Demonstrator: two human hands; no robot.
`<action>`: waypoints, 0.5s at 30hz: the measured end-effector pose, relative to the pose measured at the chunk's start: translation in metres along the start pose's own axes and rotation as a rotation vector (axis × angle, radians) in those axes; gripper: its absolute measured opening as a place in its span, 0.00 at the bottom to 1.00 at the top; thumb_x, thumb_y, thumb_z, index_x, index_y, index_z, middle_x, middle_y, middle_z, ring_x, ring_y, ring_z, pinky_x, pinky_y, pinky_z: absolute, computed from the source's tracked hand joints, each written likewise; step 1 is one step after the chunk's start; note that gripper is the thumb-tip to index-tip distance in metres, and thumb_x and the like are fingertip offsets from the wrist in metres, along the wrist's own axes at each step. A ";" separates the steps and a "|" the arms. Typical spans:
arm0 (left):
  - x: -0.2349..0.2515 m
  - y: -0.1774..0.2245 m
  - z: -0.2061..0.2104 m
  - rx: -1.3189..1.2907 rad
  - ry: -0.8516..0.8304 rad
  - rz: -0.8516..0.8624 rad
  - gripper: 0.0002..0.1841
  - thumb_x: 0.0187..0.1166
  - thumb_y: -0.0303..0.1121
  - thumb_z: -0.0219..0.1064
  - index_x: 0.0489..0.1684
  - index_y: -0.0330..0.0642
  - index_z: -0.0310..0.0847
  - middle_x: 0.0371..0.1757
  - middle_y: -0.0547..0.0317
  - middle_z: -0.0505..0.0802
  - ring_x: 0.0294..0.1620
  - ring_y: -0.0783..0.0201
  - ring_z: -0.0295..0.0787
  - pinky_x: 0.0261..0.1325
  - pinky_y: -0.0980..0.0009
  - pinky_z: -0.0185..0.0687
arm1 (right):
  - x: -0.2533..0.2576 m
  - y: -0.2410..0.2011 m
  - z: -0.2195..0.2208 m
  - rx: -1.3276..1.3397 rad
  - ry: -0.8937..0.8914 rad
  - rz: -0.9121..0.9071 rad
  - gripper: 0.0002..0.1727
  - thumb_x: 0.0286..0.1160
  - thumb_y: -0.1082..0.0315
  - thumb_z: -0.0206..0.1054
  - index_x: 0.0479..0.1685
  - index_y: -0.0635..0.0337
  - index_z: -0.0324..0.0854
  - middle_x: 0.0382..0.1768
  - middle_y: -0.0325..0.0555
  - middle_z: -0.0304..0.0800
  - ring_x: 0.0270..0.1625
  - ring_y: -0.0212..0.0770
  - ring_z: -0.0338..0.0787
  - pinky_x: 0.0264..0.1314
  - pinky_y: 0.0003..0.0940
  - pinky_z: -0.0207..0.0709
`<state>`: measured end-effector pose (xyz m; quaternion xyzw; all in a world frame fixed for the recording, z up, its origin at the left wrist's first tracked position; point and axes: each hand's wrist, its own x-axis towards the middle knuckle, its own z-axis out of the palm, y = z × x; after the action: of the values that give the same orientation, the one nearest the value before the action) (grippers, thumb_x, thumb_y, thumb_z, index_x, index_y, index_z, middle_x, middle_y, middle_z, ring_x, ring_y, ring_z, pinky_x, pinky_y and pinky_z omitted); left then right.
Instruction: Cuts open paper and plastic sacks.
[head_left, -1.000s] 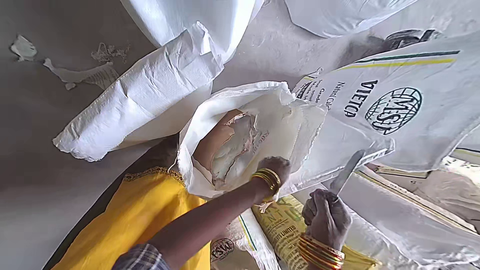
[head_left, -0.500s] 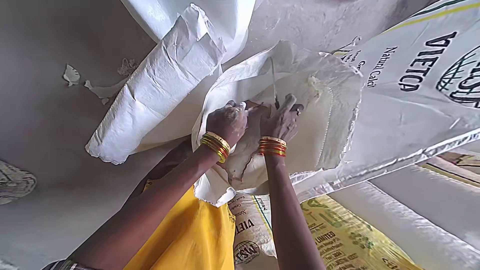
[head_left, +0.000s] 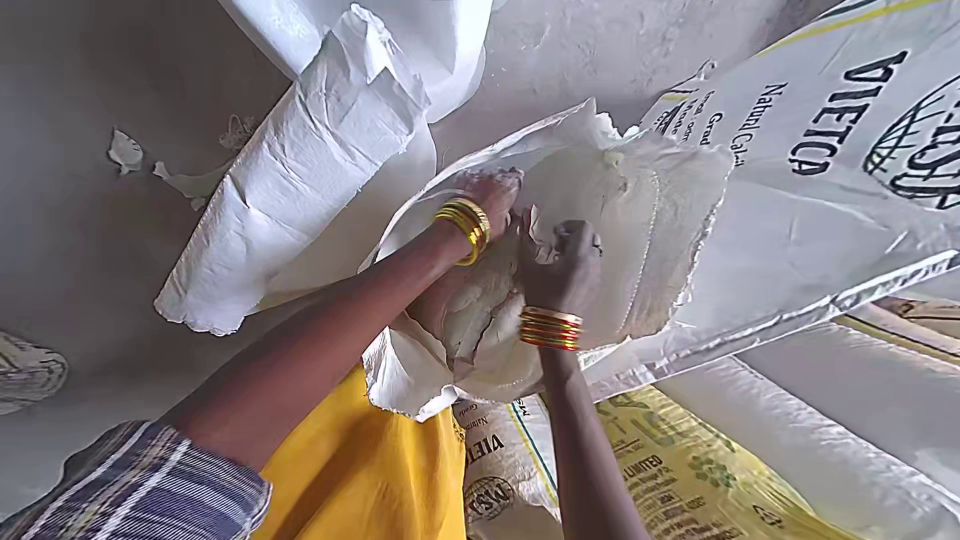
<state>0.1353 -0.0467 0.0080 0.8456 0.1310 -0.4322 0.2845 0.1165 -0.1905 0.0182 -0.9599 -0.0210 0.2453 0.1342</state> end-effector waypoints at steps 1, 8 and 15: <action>-0.001 -0.004 0.001 0.018 -0.009 -0.010 0.30 0.80 0.31 0.69 0.81 0.31 0.69 0.72 0.29 0.84 0.77 0.33 0.78 0.76 0.36 0.69 | 0.000 -0.009 0.009 -0.075 -0.023 0.050 0.32 0.68 0.49 0.76 0.68 0.60 0.80 0.56 0.68 0.87 0.50 0.65 0.91 0.44 0.62 0.81; 0.009 0.005 0.019 0.212 0.058 0.039 0.25 0.84 0.21 0.59 0.82 0.27 0.68 0.67 0.26 0.85 0.70 0.32 0.83 0.67 0.42 0.77 | 0.014 -0.007 0.024 -0.083 0.017 0.141 0.18 0.82 0.60 0.63 0.59 0.64 0.84 0.50 0.66 0.89 0.53 0.64 0.91 0.49 0.60 0.79; 0.026 0.018 0.013 0.130 -0.030 0.111 0.18 0.89 0.29 0.55 0.70 0.29 0.79 0.69 0.33 0.87 0.75 0.37 0.81 0.74 0.43 0.72 | 0.018 -0.002 0.026 0.206 0.171 0.152 0.15 0.74 0.64 0.68 0.24 0.66 0.79 0.21 0.44 0.77 0.29 0.38 0.78 0.39 0.40 0.69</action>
<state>0.1505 -0.0692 -0.0122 0.8616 0.0513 -0.4360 0.2546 0.1204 -0.1799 -0.0116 -0.9572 0.0887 0.1729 0.2145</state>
